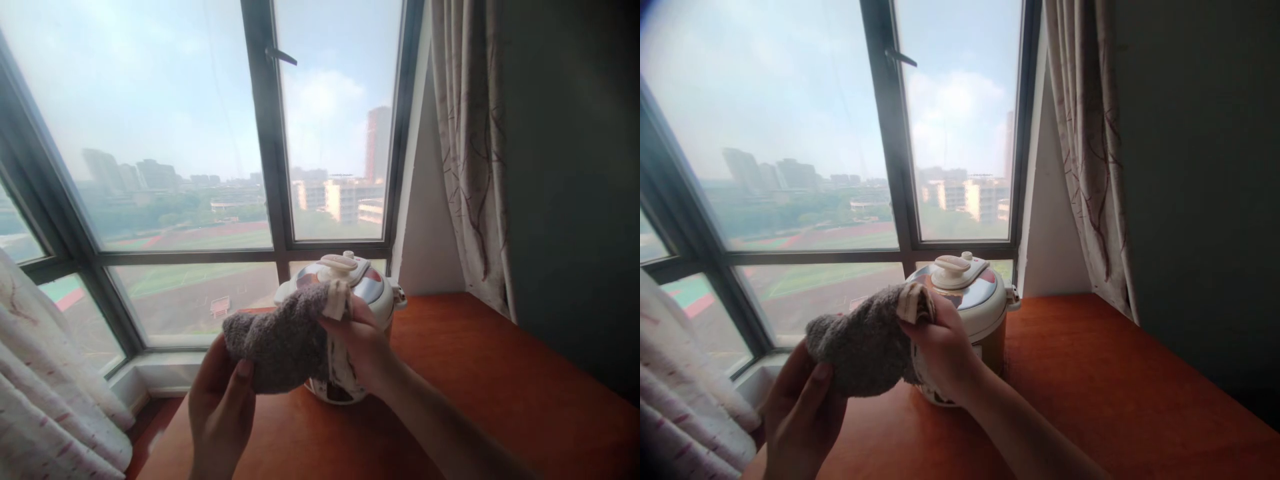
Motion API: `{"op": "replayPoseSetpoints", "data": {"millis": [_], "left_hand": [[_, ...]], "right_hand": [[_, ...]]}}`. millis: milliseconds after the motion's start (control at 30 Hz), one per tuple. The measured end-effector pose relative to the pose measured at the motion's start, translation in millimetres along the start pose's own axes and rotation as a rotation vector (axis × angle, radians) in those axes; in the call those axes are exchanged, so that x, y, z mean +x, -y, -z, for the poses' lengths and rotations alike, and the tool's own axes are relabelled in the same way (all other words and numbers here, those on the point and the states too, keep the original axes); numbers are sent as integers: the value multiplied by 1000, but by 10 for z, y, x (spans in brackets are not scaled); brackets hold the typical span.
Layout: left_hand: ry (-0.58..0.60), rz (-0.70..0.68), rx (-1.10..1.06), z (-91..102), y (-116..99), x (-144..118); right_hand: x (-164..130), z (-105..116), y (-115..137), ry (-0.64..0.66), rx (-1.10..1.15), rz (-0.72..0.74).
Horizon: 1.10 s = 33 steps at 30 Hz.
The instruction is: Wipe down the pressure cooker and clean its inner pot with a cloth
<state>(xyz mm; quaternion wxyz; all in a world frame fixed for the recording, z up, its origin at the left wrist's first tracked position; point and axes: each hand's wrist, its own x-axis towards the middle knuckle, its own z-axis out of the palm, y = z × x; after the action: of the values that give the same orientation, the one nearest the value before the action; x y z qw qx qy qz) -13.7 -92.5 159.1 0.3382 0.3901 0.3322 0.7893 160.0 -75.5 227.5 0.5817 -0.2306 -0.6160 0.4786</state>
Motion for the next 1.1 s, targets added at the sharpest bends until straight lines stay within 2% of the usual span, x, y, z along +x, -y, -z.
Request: {"op": "replayPoseSetpoints", "data": {"millis": [100,233,267,333,467,600,700,833,967,1100], "left_hand": [[15,-23,185,-12,-12,17],[13,-232,452,9,56,87],[30,-248,488,12,84,91],[124,-158,458,-8,128,67],[363,261,168,-158,97,-49],[425,586,15,-326,-67,-100],[443,729,-86,-419,-179,-73],[461,703,-97,-522,-258,-27],[441,606,-89,-567,-305,0],[391,594,-124,-572,-321,29]], "right_hand": [[23,86,-31,-67,-18,-88],[-51,182,-72,-81,58,-135],[-81,202,-91,-92,91,-143],[-136,241,-137,-122,132,-167],[-188,338,-232,-219,105,-207],[-210,473,-302,-247,176,-245],[-262,573,-333,-264,279,-330],[-365,679,-334,-233,282,-377],[-460,738,-273,-133,115,-380],[-522,774,-219,-60,-55,-323]]}}
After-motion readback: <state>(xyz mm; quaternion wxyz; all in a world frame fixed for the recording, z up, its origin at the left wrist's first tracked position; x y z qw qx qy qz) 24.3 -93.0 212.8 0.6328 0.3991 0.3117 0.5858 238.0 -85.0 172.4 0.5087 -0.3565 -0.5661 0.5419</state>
